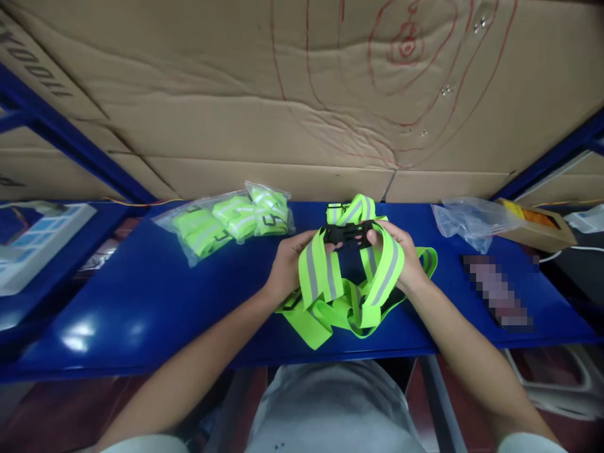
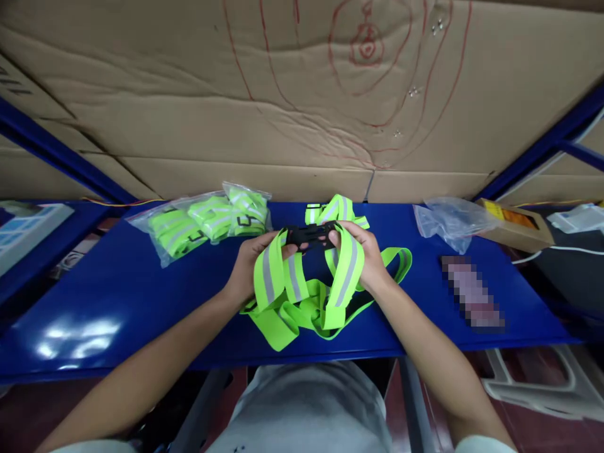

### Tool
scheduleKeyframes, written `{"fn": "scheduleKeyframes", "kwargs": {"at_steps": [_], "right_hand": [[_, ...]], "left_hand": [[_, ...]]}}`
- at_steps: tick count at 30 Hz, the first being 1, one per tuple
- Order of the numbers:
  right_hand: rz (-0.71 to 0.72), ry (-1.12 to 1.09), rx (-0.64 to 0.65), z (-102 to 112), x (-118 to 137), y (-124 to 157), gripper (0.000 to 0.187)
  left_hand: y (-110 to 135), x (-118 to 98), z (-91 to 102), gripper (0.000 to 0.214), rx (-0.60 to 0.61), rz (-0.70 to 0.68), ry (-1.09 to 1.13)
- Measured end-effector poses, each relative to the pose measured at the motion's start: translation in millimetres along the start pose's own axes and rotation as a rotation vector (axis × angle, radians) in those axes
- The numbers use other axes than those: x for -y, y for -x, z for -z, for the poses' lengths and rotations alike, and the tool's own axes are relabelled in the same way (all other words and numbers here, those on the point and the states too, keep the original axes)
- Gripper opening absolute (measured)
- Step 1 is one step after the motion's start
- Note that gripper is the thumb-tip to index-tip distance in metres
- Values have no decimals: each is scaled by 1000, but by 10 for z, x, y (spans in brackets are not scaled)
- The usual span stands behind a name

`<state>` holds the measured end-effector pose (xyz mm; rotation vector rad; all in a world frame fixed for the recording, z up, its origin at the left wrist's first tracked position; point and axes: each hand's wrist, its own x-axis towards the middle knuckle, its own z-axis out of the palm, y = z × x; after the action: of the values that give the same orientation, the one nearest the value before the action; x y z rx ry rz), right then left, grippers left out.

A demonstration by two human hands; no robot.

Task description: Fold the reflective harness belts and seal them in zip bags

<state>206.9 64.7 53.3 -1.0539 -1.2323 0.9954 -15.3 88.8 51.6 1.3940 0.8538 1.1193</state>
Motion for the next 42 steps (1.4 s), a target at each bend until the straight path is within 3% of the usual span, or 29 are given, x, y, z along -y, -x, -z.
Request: {"fn": "scheduleKeyframes", "kwargs": {"at_steps": [6, 11, 18, 27, 35, 37, 40, 42], "right_hand": [[-15, -64, -86, -22, 36, 13, 34], [-61, -51, -86, -48, 55, 24, 39], [-3, -1, -27, -34, -5, 51, 32], [104, 188, 22, -25, -60, 83, 38], [79, 246, 91, -50, -50, 90, 47], [94, 252, 111, -61, -30, 97, 46], [160, 274, 151, -65, 21, 111, 41], [220, 285, 143, -52, 54, 112, 38]], "left_hand": [[-7, 19, 3, 35, -23, 61, 126], [1, -46, 7, 36, -29, 41, 77], [-27, 48, 56, 39, 56, 17, 53], [-32, 45, 69, 41, 92, 37, -87], [-63, 94, 58, 43, 140, 25, -154], [-98, 8, 165, 44, 223, 15, -217], [-152, -219, 503, 52, 539, -56, -393], [-170, -379, 745, 61, 653, -87, -452]]}}
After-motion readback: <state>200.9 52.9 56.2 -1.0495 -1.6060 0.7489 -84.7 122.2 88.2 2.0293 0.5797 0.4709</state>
